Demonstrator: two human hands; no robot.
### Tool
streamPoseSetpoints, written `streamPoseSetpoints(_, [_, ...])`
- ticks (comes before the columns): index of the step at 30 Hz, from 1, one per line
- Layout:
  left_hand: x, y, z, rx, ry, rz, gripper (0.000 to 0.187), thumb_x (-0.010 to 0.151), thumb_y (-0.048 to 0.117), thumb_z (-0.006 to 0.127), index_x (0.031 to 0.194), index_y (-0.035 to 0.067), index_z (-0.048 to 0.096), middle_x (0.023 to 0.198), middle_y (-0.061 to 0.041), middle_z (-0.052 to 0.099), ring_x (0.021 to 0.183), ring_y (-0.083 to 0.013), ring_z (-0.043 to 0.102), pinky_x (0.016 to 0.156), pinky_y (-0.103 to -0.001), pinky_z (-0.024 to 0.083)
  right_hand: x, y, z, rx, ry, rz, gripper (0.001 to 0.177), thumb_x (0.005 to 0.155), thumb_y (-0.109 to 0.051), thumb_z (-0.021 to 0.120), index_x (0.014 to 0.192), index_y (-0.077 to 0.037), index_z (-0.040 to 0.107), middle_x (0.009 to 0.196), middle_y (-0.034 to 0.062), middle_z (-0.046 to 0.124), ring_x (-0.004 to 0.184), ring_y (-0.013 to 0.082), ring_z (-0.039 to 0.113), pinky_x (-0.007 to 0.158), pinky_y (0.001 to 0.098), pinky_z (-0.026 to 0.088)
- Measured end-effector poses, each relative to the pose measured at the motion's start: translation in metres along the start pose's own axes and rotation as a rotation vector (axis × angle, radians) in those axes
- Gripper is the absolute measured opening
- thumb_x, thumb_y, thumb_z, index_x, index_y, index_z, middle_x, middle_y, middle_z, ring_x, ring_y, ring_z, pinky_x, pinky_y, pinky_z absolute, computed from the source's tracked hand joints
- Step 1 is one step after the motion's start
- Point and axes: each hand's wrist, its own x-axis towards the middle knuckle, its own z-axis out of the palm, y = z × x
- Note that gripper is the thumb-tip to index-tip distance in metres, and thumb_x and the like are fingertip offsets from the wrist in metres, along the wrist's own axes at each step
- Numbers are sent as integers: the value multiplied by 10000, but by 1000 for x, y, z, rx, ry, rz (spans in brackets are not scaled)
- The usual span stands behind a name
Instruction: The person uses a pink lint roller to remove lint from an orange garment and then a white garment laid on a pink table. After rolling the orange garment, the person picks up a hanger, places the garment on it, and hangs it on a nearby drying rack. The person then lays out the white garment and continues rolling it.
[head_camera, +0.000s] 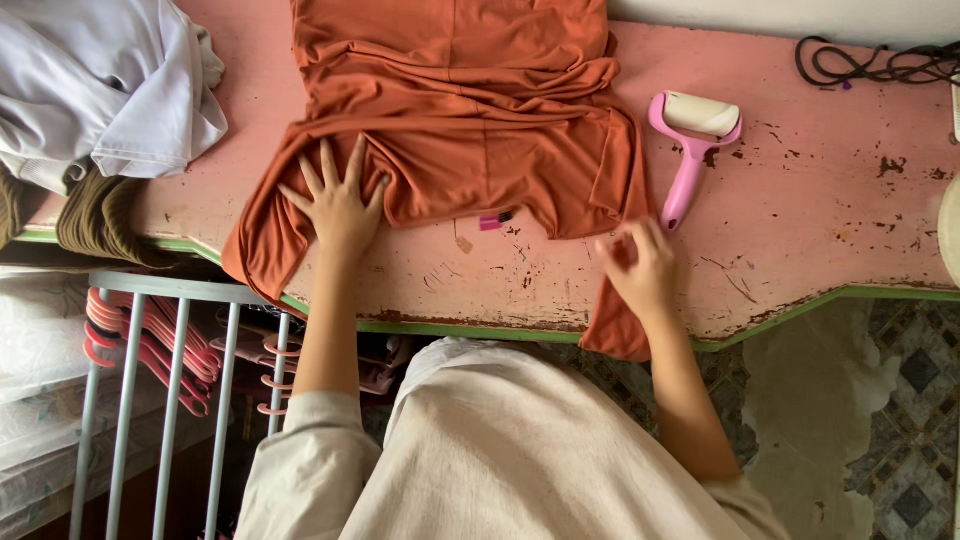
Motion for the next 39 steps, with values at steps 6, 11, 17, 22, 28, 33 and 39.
streamPoseSetpoints(6, [8,1,14,-41,150,8,648,1036,526,577,1614,305,388,1647,-191,328,1518,-460,217,1180,-721,72,-74,-23,-50,-272,-431,283,450,848,-520,765,713,-107,646,521,9,570,394,130,471,391,274,324])
streamPoseSetpoints(11, [-22,4,26,-83,320,12,541,1013,299,685,1516,143,563,1498,-184,500,1401,-370,451,1161,-555,296,-59,-24,-65,313,-530,424,233,1005,-243,595,864,-106,720,670,2,726,459,106,591,423,239,428])
streamPoseSetpoints(17, [-100,27,9,-66,401,-7,472,1023,221,690,1479,139,602,1439,-111,532,1361,-304,493,1166,-581,269,-1,-16,-80,848,-11,347,123,1100,-104,602,1022,-39,672,1085,130,709,1083,219,679,969,335,560])
streamPoseSetpoints(22, [-176,31,-14,-97,441,-73,467,977,227,699,1422,131,599,1524,-119,479,1403,-334,457,1168,-634,197,37,-35,-91,936,-60,263,377,1072,-101,572,1439,-24,529,1566,147,486,1487,264,457,1250,369,374])
streamPoseSetpoints(28, [-264,23,-7,-216,510,-255,436,996,212,682,1414,138,586,1582,-124,438,1480,-344,411,1219,-616,211,23,-64,-42,992,-236,252,346,1058,-50,586,1398,15,578,1548,160,531,1457,239,500,1242,360,388])
streamPoseSetpoints(33, [-319,24,10,-277,525,-346,486,941,185,689,1403,98,567,1568,-153,435,1475,-368,386,1202,-615,205,9,-107,-19,896,-419,193,330,1027,3,564,1355,12,602,1511,126,533,1420,216,499,1205,360,384])
streamPoseSetpoints(39, [-371,-5,8,-258,529,-422,463,936,165,689,1380,99,575,1499,-132,490,1392,-340,453,1172,-550,275,-5,-166,11,852,-530,65,246,1040,-3,543,1265,2,644,1425,106,587,1343,195,568,1153,349,461])
